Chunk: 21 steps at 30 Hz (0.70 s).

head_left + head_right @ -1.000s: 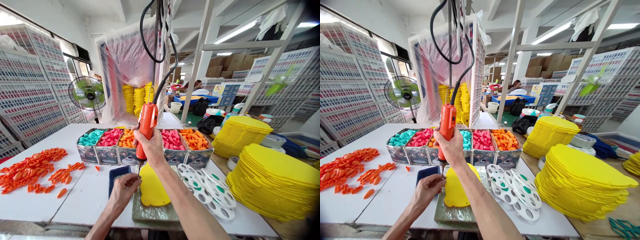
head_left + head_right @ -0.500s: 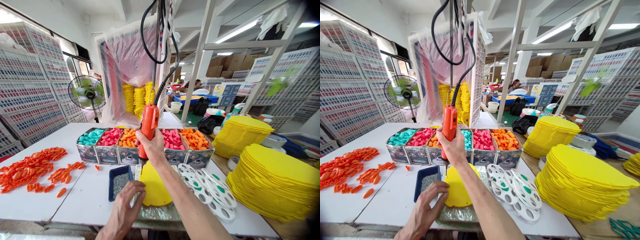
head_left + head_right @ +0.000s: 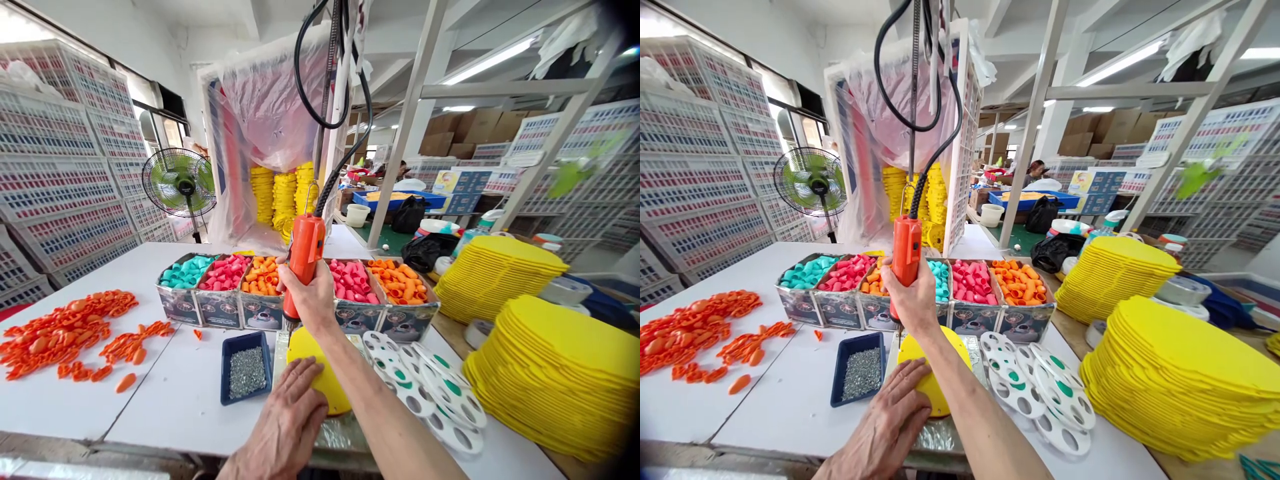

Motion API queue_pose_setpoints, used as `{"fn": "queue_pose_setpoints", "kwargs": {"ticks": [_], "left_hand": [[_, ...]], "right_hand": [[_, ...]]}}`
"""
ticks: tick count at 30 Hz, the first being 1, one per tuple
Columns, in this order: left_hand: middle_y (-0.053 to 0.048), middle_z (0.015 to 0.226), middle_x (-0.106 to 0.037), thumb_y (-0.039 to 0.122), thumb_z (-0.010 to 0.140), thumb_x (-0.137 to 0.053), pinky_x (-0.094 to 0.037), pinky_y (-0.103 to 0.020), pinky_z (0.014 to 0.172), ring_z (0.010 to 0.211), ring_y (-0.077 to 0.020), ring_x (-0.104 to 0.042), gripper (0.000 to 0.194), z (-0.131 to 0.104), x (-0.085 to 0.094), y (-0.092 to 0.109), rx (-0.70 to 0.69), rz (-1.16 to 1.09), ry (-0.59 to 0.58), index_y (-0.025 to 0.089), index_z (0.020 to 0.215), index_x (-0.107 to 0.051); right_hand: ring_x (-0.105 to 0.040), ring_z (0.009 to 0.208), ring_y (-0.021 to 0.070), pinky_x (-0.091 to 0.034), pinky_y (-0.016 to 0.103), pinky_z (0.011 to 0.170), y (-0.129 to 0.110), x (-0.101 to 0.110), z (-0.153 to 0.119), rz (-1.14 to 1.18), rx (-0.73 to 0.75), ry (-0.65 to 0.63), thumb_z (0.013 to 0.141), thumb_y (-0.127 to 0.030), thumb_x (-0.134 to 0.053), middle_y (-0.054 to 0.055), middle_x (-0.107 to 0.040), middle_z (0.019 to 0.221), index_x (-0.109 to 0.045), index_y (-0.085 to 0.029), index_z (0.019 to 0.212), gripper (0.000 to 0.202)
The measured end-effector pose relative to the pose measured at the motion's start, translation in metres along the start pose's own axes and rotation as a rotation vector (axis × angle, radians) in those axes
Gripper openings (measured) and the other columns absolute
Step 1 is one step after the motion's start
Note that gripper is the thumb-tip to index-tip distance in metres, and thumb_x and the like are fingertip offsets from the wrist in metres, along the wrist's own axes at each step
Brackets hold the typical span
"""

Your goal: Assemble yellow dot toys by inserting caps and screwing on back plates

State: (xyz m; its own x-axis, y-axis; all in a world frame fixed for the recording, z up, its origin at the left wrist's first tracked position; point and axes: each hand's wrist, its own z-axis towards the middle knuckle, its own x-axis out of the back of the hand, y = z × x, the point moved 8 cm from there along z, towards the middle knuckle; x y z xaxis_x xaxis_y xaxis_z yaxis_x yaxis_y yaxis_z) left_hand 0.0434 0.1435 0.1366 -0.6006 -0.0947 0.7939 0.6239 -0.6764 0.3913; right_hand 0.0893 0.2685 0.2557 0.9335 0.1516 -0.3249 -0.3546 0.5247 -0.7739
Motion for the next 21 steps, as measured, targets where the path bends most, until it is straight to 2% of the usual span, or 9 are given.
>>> {"fn": "queue_pose_setpoints", "kwargs": {"ticks": [4, 7, 11, 15, 21], "left_hand": [[-0.009, 0.144, -0.063, 0.012, 0.095, -0.051, -0.038, -0.055, 0.12, 0.14, -0.0274, -0.051, 0.018, 0.001, -0.012, -0.008, 0.028, -0.037, 0.042, 0.022, 0.096, -0.066], [-0.007, 0.145, -0.063, 0.012, 0.096, -0.05, -0.036, -0.054, 0.121, 0.141, -0.0262, -0.05, 0.019, 0.0, -0.018, -0.01, 0.036, -0.045, 0.033, 0.023, 0.096, -0.065], [-0.006, 0.145, -0.063, 0.013, 0.097, -0.048, -0.035, -0.052, 0.122, 0.141, -0.0253, -0.05, 0.019, 0.001, -0.016, -0.007, 0.041, -0.055, 0.045, 0.023, 0.095, -0.065], [-0.006, 0.143, -0.064, 0.013, 0.098, -0.047, -0.035, -0.051, 0.122, 0.14, -0.0243, -0.051, 0.02, 0.0, -0.016, -0.007, 0.041, -0.052, 0.058, 0.022, 0.092, -0.064], [-0.006, 0.143, -0.064, 0.013, 0.098, -0.047, -0.034, -0.051, 0.122, 0.14, -0.0242, -0.051, 0.02, -0.001, -0.018, -0.008, 0.041, -0.023, 0.064, 0.023, 0.094, -0.063]], "right_hand": [[-0.061, 0.053, 0.01, -0.054, 0.026, 0.054, 0.003, 0.002, 0.001, -0.014, 0.005, 0.008, 0.081, -0.032, -0.073, 0.001, -0.072, 0.095, -0.061, -0.021, 0.095, 0.021], [-0.061, 0.053, 0.0101, -0.054, 0.026, 0.054, 0.005, 0.003, 0.001, -0.015, 0.004, 0.003, 0.081, -0.032, -0.073, 0.0, -0.07, 0.089, -0.062, -0.021, 0.094, 0.02], [-0.061, 0.052, 0.011, -0.053, 0.025, 0.052, 0.008, 0.004, 0.0, -0.019, -0.003, -0.015, 0.08, -0.031, -0.074, -0.002, -0.068, 0.08, -0.063, -0.022, 0.093, 0.02], [-0.061, 0.051, 0.011, -0.053, 0.025, 0.05, 0.012, 0.007, -0.001, -0.035, -0.013, -0.008, 0.079, -0.03, -0.074, -0.001, -0.071, 0.085, -0.062, -0.022, 0.096, 0.023], [-0.062, 0.052, 0.0123, -0.054, 0.026, 0.051, 0.016, 0.01, -0.002, -0.066, -0.014, 0.005, 0.078, -0.029, -0.072, -0.001, -0.07, 0.082, -0.062, -0.022, 0.095, 0.021]]}}
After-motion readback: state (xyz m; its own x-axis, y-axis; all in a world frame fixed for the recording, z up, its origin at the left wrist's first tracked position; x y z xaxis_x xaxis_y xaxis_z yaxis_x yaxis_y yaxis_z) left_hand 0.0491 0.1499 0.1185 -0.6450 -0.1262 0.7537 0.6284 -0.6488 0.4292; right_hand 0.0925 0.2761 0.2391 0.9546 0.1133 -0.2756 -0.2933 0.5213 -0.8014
